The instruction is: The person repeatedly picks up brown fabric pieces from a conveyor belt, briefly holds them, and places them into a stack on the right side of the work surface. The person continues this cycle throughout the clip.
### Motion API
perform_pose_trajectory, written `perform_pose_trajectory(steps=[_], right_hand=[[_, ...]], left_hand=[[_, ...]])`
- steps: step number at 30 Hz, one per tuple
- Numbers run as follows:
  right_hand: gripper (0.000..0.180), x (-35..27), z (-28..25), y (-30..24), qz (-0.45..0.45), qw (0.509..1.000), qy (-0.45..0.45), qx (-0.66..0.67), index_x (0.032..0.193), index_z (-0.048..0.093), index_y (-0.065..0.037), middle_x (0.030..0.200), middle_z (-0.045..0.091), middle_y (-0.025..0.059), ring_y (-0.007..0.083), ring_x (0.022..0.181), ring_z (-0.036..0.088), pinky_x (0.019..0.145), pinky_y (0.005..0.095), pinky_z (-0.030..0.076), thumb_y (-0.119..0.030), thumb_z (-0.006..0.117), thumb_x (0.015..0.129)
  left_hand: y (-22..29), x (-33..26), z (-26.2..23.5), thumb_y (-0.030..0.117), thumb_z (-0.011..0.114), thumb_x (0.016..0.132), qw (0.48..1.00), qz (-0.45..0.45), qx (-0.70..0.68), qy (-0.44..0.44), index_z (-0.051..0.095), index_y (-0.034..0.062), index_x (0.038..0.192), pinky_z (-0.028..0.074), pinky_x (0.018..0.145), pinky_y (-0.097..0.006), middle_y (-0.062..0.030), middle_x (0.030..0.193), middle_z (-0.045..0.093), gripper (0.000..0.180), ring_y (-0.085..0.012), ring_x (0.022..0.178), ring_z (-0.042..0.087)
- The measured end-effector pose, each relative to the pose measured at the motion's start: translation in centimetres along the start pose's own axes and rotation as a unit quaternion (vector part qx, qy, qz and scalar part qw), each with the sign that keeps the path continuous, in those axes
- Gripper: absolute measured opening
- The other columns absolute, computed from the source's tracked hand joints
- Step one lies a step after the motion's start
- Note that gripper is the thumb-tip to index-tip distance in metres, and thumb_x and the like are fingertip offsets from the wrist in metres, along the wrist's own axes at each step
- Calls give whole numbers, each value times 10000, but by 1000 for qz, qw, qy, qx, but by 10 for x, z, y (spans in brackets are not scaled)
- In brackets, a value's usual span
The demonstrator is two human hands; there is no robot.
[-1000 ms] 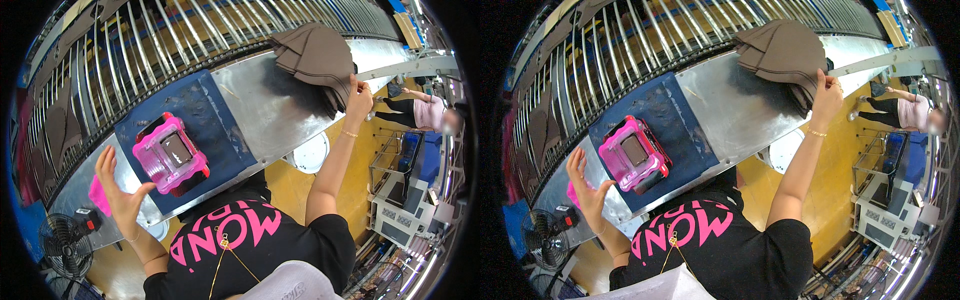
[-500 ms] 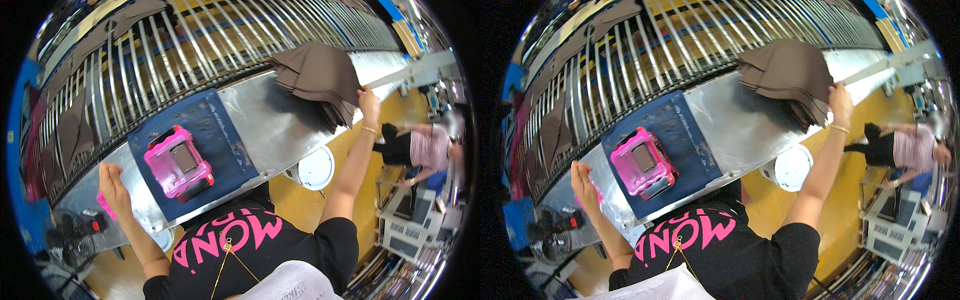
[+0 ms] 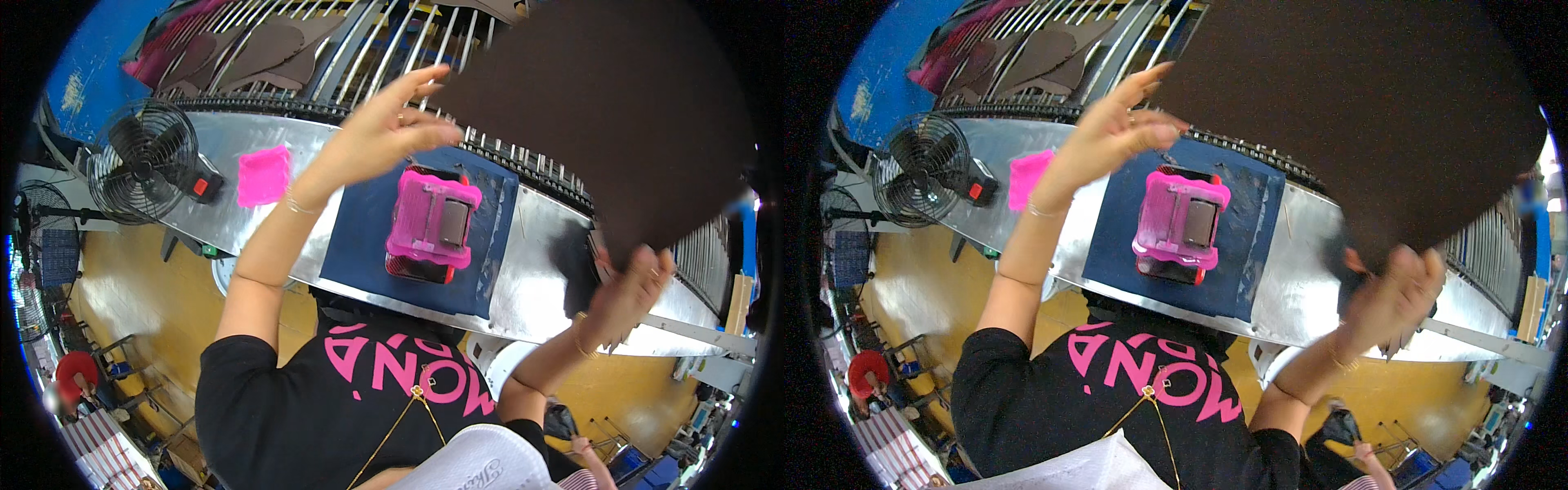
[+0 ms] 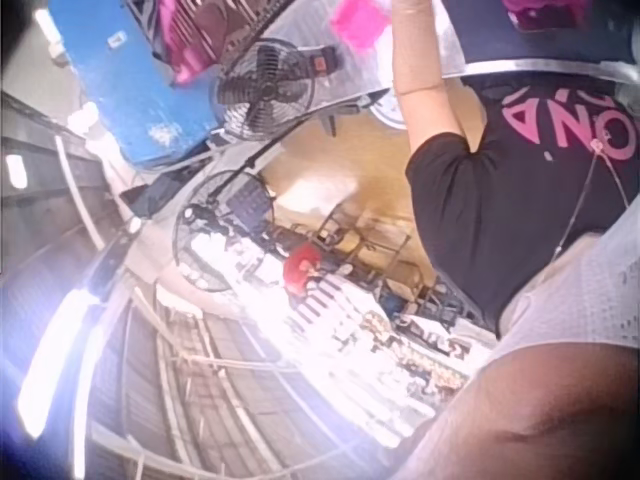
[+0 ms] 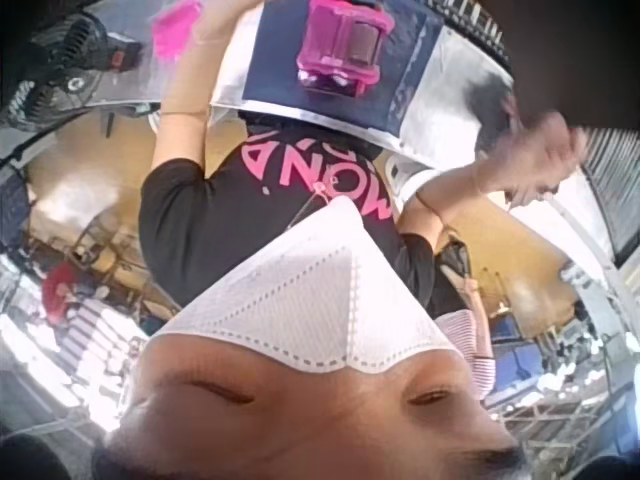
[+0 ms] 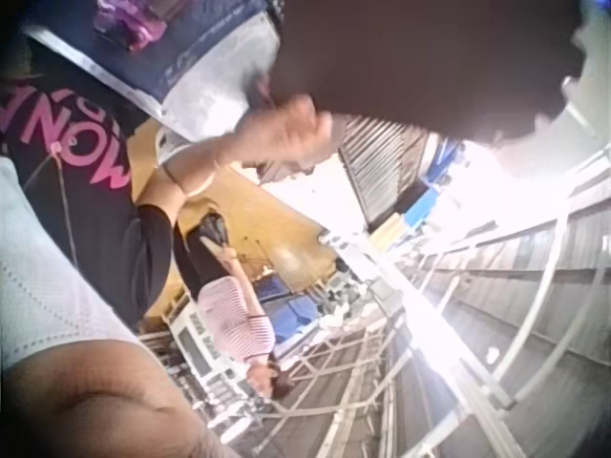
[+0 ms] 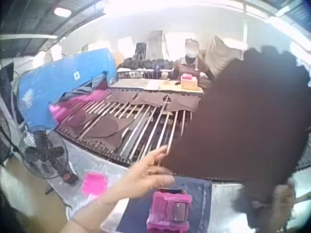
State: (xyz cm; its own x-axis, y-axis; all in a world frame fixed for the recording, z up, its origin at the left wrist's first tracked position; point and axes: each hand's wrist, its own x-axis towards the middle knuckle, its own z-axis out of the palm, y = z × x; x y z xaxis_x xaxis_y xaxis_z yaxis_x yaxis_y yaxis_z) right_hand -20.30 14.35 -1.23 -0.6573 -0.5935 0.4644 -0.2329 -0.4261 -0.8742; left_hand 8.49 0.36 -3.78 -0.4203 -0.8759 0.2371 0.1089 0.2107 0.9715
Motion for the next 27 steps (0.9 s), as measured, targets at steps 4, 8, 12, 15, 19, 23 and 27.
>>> perform_pose_trajectory(steps=[4,8,12,15,19,23,27], right_hand=[[262,-26,43,47,-67,976,-171,-116,705,451,-32,695,362,-12,76,589,320,519,194,272,-42,698,794],[215,-47,76,54,-30,943,-322,-77,705,526,-8,701,528,47,120,634,458,533,235,358,-51,733,747],[154,-64,96,63,14,925,-377,-45,769,597,-18,717,634,77,171,651,541,602,270,420,-45,740,716],[145,-61,97,64,-102,899,-412,-107,750,609,-34,698,635,77,220,634,548,686,346,440,-34,741,691],[132,-53,82,63,-203,867,-421,-173,704,612,-45,703,634,77,249,644,560,798,428,426,-38,740,675],[109,-44,31,78,-143,857,-428,-249,790,665,-51,765,644,99,298,715,595,823,406,446,-19,707,694],[110,-51,-14,98,-107,864,-379,-314,847,681,-26,810,662,98,250,733,604,752,327,457,12,670,745]], left_hand=[[42,-28,-58,212,604,885,993,-86,67,47,623,6,957,509,498,-226,-120,734,654,219,-164,601,653],[54,-61,-91,113,593,882,983,51,131,121,599,-8,1029,511,512,-221,-91,782,649,191,-153,668,661],[61,-85,-104,94,611,868,960,40,182,211,561,-11,1108,506,543,-204,-71,829,644,267,-139,685,658],[57,-97,-115,92,612,868,953,-6,227,202,598,-16,1036,476,552,-191,-50,787,637,200,-105,672,637],[45,-101,-110,83,606,864,950,-74,262,153,613,-33,962,435,531,-187,-32,732,625,152,-69,633,599],[27,-90,-81,69,602,844,952,-145,260,75,612,-35,893,427,498,-203,-39,667,602,115,-77,563,584],[6,-69,-50,57,630,783,946,-115,302,-17,625,-12,843,458,517,-288,-90,706,615,92,-180,589,614]])
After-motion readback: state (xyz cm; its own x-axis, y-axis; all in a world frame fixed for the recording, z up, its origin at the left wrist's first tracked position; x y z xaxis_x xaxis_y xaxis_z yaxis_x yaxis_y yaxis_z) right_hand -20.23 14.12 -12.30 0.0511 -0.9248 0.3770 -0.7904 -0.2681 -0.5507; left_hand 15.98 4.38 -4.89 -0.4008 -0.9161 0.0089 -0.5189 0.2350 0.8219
